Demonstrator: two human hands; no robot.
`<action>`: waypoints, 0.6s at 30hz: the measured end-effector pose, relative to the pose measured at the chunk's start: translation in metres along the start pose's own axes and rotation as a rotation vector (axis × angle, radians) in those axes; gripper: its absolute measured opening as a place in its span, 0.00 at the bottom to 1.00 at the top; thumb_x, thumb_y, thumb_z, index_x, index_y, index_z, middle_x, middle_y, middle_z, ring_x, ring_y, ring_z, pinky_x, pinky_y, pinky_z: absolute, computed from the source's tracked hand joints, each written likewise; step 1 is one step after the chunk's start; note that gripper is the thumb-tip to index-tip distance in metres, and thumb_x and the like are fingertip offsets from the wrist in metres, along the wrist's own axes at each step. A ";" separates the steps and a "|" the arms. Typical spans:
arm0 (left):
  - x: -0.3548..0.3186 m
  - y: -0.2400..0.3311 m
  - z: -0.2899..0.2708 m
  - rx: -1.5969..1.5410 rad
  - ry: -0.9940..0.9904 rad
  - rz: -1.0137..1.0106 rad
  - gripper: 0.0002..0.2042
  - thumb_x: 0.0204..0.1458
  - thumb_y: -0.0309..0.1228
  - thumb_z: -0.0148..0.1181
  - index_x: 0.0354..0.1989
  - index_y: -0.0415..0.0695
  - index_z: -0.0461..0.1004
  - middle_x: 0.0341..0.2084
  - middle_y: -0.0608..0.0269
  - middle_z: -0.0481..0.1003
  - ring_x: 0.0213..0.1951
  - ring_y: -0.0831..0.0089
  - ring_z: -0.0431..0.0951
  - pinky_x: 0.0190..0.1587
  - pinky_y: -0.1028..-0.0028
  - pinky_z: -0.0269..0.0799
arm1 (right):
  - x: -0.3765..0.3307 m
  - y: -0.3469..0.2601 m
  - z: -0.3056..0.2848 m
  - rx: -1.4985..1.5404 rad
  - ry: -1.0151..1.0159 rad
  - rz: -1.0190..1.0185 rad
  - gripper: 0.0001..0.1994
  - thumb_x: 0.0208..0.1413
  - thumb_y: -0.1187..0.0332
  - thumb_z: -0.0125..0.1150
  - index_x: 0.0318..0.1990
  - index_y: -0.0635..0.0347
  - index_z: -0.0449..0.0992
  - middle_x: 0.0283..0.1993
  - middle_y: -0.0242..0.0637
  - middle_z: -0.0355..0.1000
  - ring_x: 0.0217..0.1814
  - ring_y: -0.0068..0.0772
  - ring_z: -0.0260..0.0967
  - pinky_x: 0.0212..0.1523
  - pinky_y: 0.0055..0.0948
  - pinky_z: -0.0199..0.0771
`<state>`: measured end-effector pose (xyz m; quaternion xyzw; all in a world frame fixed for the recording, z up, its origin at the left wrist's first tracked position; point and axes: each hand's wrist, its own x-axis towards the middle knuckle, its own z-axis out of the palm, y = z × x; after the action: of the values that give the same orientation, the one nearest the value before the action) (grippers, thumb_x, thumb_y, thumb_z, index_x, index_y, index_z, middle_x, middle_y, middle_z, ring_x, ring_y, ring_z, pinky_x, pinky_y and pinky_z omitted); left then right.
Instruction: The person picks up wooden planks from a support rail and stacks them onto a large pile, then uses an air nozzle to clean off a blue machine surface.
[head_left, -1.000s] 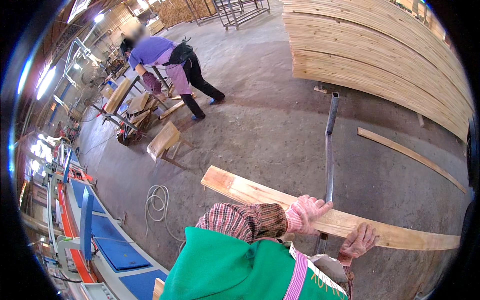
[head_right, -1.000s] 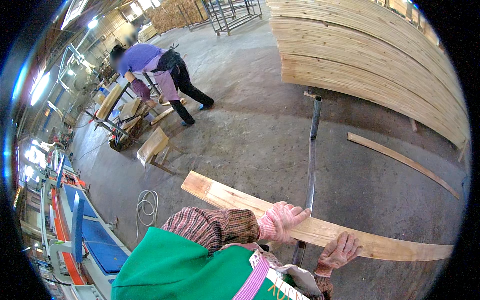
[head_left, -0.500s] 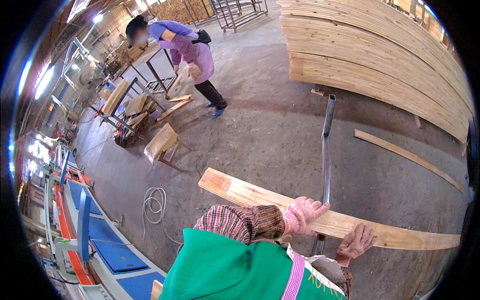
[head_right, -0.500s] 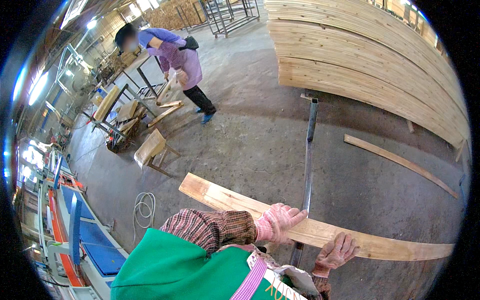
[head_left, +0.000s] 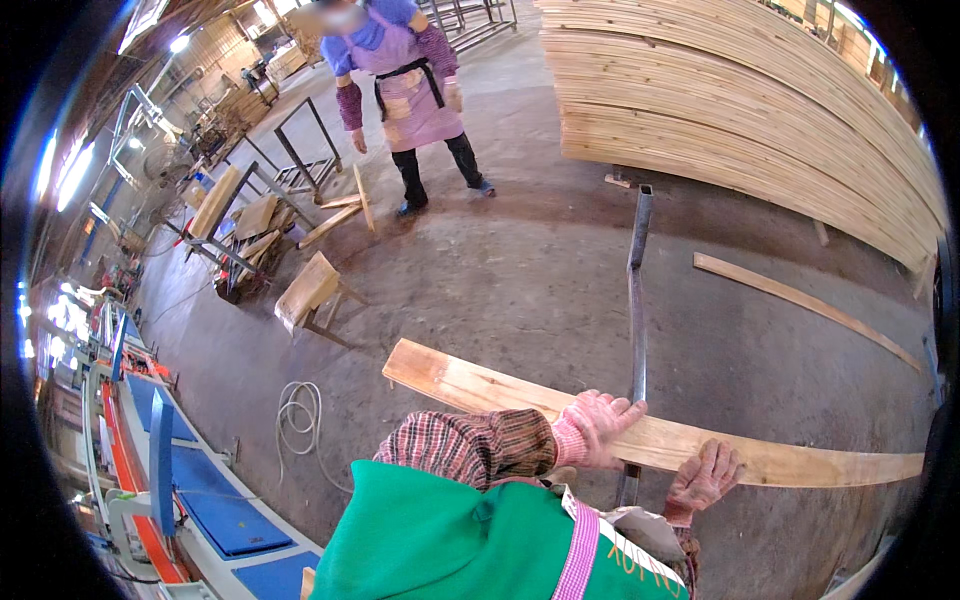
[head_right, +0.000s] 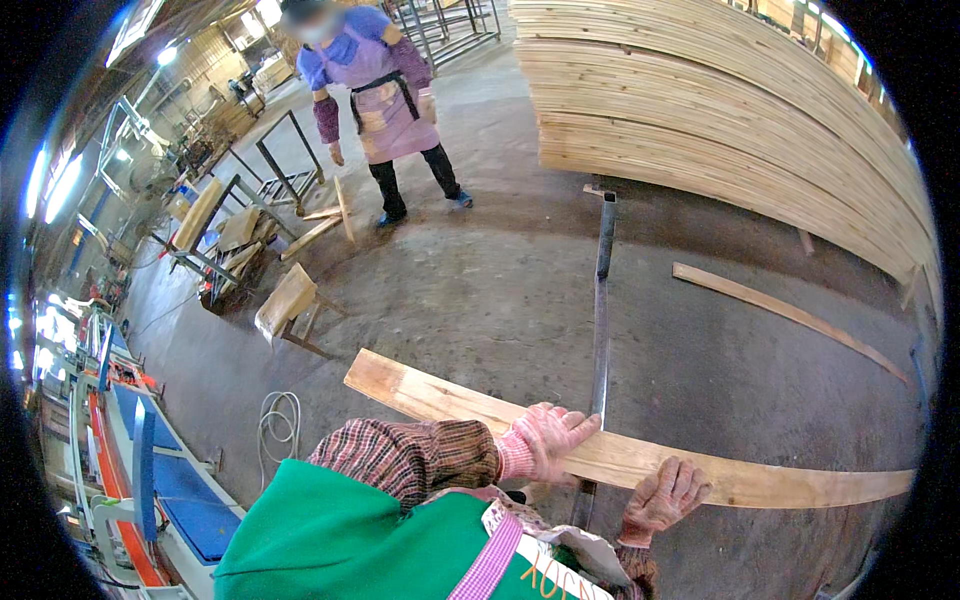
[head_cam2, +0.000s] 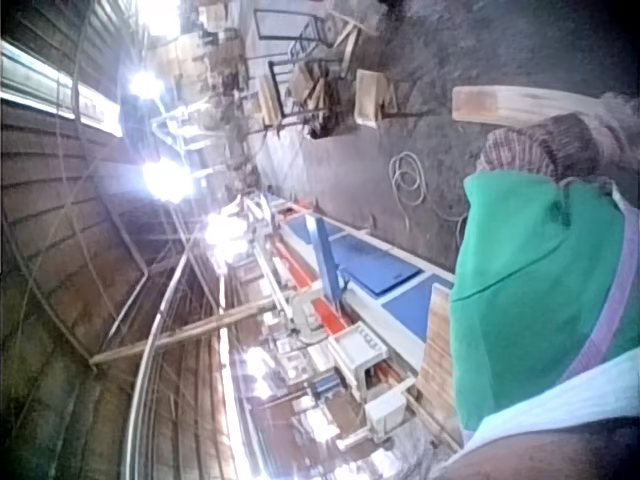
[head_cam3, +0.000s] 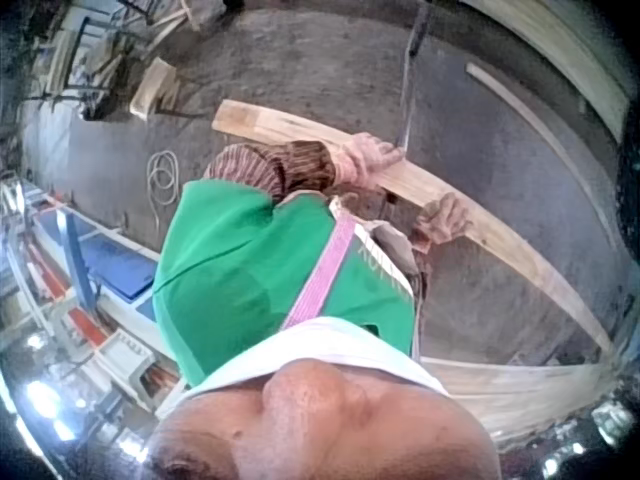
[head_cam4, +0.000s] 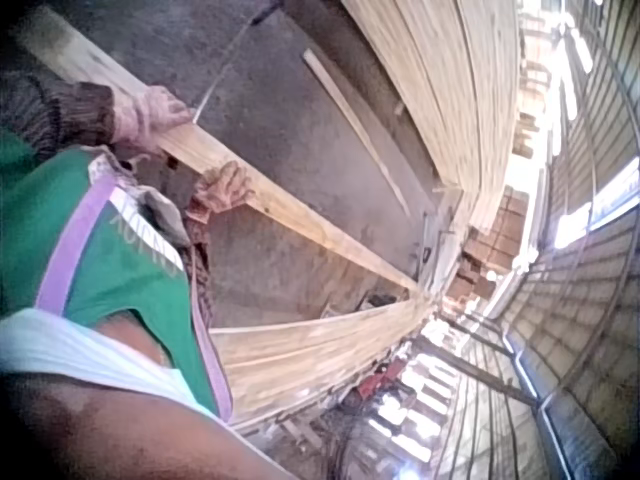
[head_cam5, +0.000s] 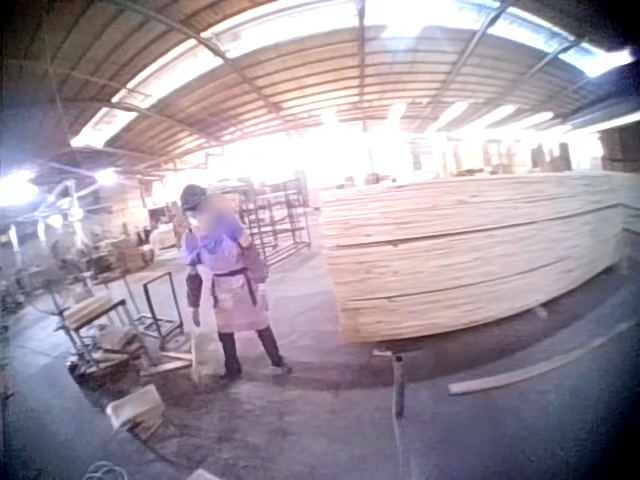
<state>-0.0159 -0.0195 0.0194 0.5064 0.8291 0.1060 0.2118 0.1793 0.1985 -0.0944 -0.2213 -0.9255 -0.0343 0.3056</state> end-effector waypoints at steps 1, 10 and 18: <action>0.000 0.000 0.000 -0.007 -0.006 -0.004 0.51 0.42 0.60 0.71 0.70 0.38 0.61 0.54 0.49 0.75 0.54 0.53 0.78 0.58 0.56 0.72 | -0.001 0.001 0.002 -0.005 0.005 0.001 0.25 0.60 0.53 0.49 0.58 0.59 0.74 0.61 0.46 0.68 0.68 0.58 0.61 0.75 0.67 0.47; 0.004 -0.004 0.009 0.014 0.033 0.022 0.51 0.41 0.60 0.72 0.69 0.39 0.62 0.52 0.50 0.75 0.53 0.52 0.78 0.57 0.55 0.73 | -0.002 0.001 0.002 0.004 0.001 0.014 0.24 0.62 0.53 0.48 0.58 0.58 0.74 0.61 0.45 0.68 0.68 0.58 0.61 0.75 0.68 0.46; 0.003 -0.001 0.005 0.009 0.039 0.015 0.51 0.39 0.59 0.73 0.69 0.39 0.63 0.50 0.52 0.76 0.52 0.52 0.79 0.56 0.56 0.74 | 0.003 -0.005 -0.002 0.035 0.031 0.022 0.23 0.60 0.54 0.50 0.57 0.58 0.74 0.61 0.45 0.68 0.66 0.58 0.62 0.74 0.67 0.48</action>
<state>-0.0158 -0.0171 0.0136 0.5113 0.8298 0.1139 0.1926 0.1762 0.1951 -0.0909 -0.2255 -0.9186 -0.0183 0.3240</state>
